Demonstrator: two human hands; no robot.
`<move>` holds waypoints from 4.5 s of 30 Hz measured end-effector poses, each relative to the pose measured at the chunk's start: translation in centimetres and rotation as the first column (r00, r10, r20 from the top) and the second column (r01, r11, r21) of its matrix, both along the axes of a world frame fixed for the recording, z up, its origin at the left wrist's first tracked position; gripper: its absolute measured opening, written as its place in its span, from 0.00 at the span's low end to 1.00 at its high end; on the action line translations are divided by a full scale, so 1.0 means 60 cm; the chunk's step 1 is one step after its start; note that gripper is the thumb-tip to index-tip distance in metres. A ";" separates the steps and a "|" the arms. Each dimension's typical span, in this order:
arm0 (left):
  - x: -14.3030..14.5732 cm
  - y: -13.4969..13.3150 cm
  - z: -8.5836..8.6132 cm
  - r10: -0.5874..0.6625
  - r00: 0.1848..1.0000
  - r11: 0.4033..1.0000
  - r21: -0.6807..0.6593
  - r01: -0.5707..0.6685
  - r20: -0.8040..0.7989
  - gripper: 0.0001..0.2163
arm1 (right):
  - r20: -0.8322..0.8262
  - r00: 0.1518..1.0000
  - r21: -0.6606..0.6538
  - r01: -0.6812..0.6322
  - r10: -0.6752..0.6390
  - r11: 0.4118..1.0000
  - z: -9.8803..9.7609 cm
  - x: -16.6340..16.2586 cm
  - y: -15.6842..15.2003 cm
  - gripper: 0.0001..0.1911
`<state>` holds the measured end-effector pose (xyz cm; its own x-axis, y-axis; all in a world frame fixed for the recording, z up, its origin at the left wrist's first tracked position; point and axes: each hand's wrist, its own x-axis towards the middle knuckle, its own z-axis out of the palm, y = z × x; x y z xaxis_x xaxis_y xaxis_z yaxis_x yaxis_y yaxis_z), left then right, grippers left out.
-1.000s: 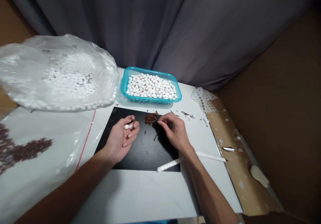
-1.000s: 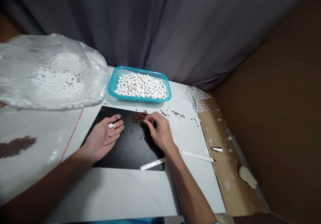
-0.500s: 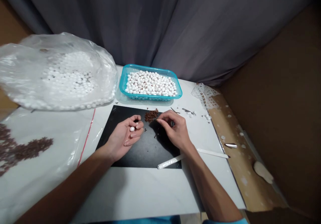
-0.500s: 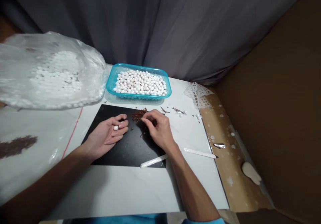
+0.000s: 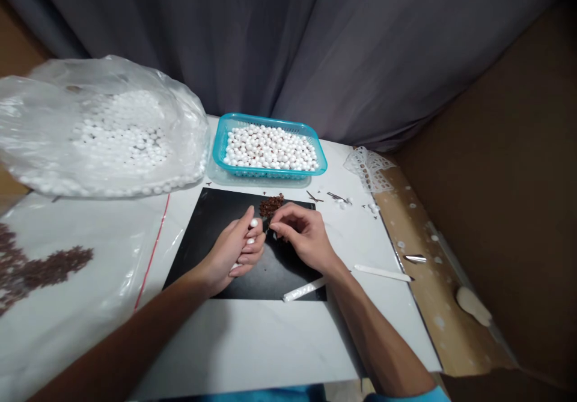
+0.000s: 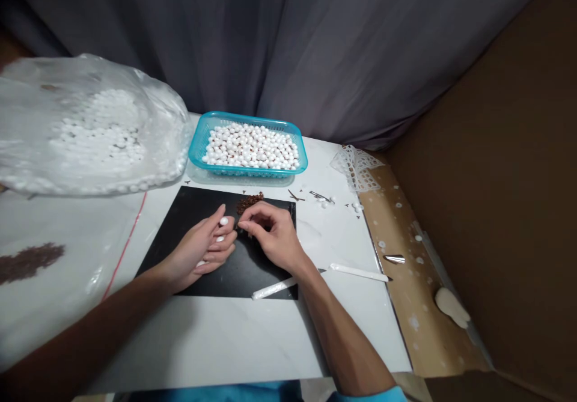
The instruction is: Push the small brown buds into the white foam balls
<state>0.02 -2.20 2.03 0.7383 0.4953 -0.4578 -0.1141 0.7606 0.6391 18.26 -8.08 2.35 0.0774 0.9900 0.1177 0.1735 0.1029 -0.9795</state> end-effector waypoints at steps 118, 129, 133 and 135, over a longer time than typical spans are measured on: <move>0.009 -0.011 0.002 -0.056 0.995 0.981 0.183 0.069 -0.076 0.28 | 0.468 0.871 0.347 -0.027 -0.148 0.937 0.017 -0.004 -0.016 0.12; 0.011 -0.013 -0.004 0.033 0.992 0.961 0.277 0.003 -0.126 0.32 | 0.310 0.947 0.323 -0.022 -0.083 0.946 0.033 -0.019 -0.016 0.05; 0.009 -0.015 -0.009 0.061 0.988 0.931 0.364 -0.005 -0.142 0.30 | 0.343 0.938 0.287 -0.055 -0.049 0.957 0.034 -0.016 -0.015 0.05; 0.008 -0.016 -0.014 0.070 0.988 0.913 0.409 -0.008 -0.138 0.30 | 0.352 0.936 0.278 -0.078 -0.025 0.957 0.032 -0.014 -0.015 0.06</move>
